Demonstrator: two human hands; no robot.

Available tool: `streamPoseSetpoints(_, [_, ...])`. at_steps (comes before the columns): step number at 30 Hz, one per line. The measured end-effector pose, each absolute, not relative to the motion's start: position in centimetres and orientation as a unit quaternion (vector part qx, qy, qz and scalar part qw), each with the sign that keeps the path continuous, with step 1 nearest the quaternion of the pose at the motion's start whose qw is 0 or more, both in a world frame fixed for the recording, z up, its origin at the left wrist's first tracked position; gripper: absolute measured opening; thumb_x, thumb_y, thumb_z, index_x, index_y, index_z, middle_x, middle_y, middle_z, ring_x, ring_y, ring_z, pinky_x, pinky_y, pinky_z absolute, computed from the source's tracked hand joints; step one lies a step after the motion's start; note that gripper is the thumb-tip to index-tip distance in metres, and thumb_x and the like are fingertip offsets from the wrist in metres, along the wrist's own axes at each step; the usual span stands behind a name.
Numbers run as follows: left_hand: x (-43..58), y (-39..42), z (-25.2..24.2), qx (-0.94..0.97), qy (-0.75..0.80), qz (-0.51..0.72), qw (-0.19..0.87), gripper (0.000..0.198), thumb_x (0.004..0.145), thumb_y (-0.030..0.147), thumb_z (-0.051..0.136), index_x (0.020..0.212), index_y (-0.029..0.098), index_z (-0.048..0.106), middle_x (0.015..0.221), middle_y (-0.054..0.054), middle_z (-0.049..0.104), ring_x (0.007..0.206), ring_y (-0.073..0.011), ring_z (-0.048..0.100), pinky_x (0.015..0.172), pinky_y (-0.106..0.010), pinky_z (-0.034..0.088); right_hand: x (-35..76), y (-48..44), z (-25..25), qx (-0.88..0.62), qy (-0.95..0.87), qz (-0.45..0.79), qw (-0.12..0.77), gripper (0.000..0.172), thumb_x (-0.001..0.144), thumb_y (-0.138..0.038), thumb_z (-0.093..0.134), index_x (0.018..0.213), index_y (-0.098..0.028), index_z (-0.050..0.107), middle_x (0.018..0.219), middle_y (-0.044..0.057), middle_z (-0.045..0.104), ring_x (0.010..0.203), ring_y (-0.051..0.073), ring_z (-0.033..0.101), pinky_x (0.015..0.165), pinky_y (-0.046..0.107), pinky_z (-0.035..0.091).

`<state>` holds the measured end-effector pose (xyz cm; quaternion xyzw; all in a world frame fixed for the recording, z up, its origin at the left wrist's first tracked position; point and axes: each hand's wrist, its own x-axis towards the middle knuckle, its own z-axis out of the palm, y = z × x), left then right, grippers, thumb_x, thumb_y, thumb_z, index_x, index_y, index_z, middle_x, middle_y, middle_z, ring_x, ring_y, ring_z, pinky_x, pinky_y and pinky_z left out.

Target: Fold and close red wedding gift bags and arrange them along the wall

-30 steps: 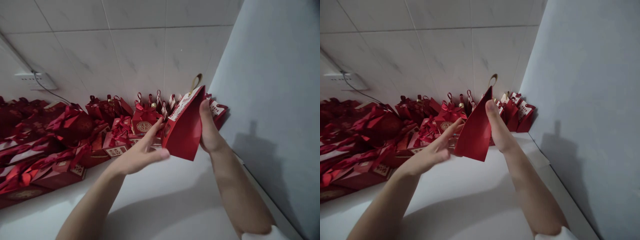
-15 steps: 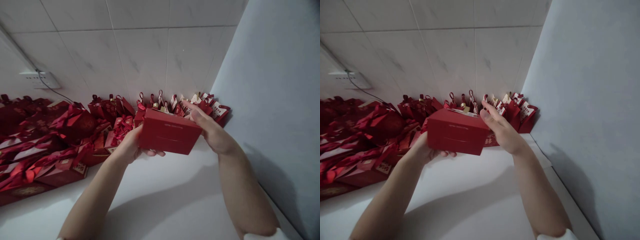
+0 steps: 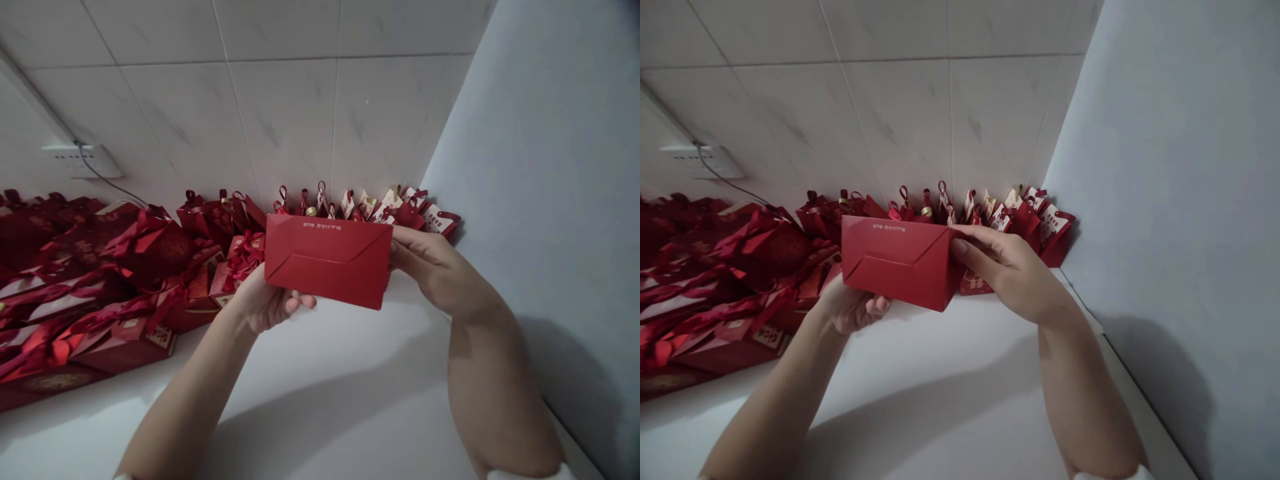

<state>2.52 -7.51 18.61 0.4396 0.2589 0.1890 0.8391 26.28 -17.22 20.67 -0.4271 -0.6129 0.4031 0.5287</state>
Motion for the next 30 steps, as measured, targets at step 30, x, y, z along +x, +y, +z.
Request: streamPoseSetpoints(30, [4.7, -7.8, 18.1, 0.467, 0.311, 0.296, 0.773, 0.039, 0.097, 0.024, 0.039, 0.132, 0.017, 0.055, 0.102, -0.009, 0.075, 0.076, -0.0188, 0.071, 0.058, -0.026, 0.059, 24.0, -16.1, 19.4, -0.417, -0.794, -0.273, 0.347, 0.053, 0.091, -0.024, 0.064, 0.14, -0.018, 0.044, 0.136, 0.009, 0.061, 0.134, 0.025, 0.05, 0.125, 0.056, 0.012])
